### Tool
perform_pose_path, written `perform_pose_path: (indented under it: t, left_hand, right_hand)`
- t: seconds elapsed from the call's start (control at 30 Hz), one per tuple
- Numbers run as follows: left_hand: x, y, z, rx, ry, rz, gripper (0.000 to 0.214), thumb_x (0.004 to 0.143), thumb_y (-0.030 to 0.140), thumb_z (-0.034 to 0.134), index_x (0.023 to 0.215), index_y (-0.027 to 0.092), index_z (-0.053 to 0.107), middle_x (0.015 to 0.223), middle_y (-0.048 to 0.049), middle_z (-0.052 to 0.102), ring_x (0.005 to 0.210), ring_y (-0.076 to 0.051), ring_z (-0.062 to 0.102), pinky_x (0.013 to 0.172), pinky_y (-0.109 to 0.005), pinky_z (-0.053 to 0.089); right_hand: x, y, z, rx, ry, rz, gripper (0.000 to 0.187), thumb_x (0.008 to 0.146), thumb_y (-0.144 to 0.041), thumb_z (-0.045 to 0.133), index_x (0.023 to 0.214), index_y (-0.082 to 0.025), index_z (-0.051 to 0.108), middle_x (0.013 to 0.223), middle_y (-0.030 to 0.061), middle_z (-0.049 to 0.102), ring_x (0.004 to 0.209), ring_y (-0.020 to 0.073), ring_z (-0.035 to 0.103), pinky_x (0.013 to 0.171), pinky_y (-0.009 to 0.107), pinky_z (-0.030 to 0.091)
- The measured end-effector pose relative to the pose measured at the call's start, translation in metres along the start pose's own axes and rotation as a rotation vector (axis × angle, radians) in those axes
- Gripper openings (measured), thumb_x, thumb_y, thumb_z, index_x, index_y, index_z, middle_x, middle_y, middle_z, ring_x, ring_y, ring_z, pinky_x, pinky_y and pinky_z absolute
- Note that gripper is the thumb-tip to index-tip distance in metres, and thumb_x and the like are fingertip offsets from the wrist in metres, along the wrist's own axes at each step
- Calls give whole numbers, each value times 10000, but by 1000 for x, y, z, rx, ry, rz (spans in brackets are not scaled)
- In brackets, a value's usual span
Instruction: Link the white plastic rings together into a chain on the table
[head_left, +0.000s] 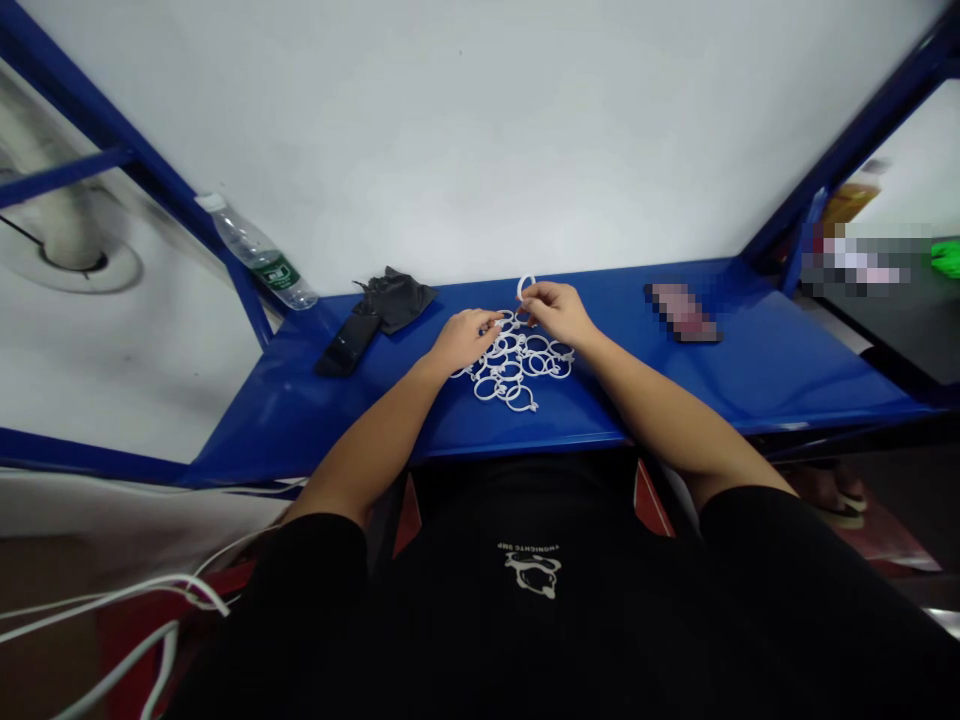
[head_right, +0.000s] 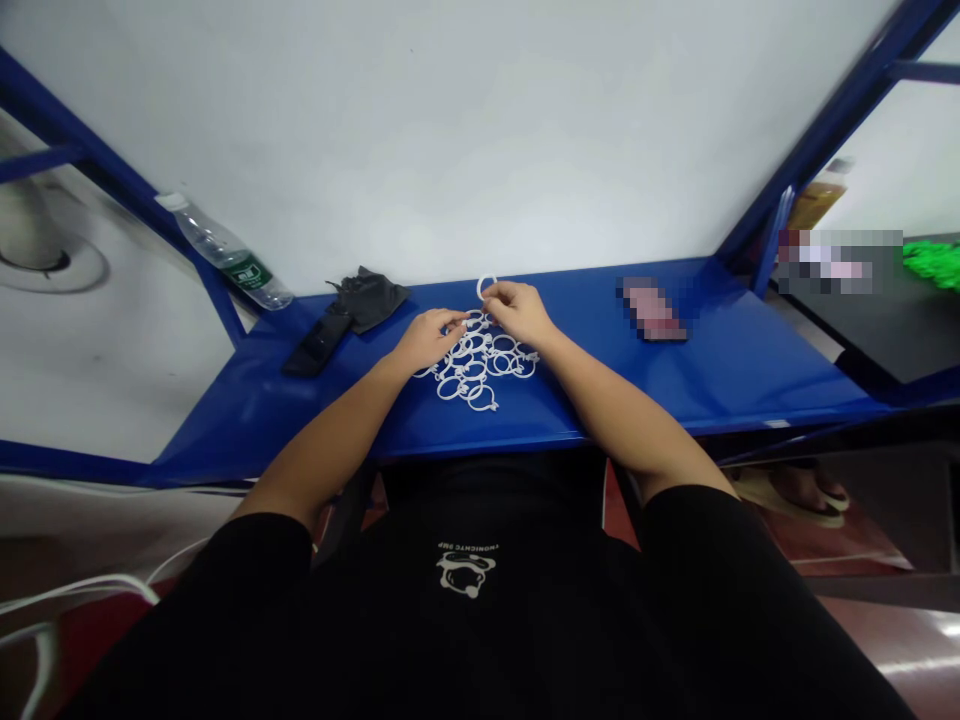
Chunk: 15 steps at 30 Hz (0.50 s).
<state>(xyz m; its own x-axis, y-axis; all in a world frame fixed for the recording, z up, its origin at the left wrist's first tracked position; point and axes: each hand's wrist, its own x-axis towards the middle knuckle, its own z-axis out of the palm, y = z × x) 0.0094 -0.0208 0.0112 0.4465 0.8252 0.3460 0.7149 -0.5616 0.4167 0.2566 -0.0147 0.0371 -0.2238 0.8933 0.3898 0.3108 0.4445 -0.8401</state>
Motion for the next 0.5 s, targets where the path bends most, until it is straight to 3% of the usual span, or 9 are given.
perform_pose_path:
  t: [0.13, 0.27, 0.4, 0.5]
  left_hand:
    - [0, -1, -9, 26, -75, 10, 274, 1121, 323, 661, 1252, 249, 890, 1206, -100, 838, 1139, -284, 755, 1096, -461, 599]
    - [-1, -9, -16, 10, -112, 18, 316, 1095, 461, 723, 1296, 275, 880, 1333, -112, 803, 1264, -315, 729, 1177, -502, 585]
    - [-7, -18, -17, 7, -201, 42, 792, 859, 679, 938, 1544, 322, 762, 1674, -148, 649, 1569, -449, 568, 1290, -608, 517]
    - [-11, -19, -11, 20, -294, 34, 1138, 680, 771, 1013, 1665, 332, 649, 1817, -171, 510, 1693, -518, 426, 1334, -661, 450]
  right_hand:
    - [2, 1, -12, -404, -16, -35, 254, 960, -402, 720, 887, -181, 821, 815, 64, 805, 774, 219, 712, 738, 334, 488]
    - [6, 6, -17, -547, -37, -10, 275, 1000, -411, 722, 895, -189, 845, 842, 75, 820, 772, 220, 695, 724, 340, 447]
    - [9, 12, -18, -528, -49, -20, 279, 1040, -413, 705, 1014, -212, 896, 899, 75, 848, 821, 245, 726, 774, 355, 492]
    - [10, 16, -19, -515, -59, -7, 264, 1034, -411, 733, 1081, -221, 910, 928, 78, 858, 861, 261, 744, 827, 367, 534]
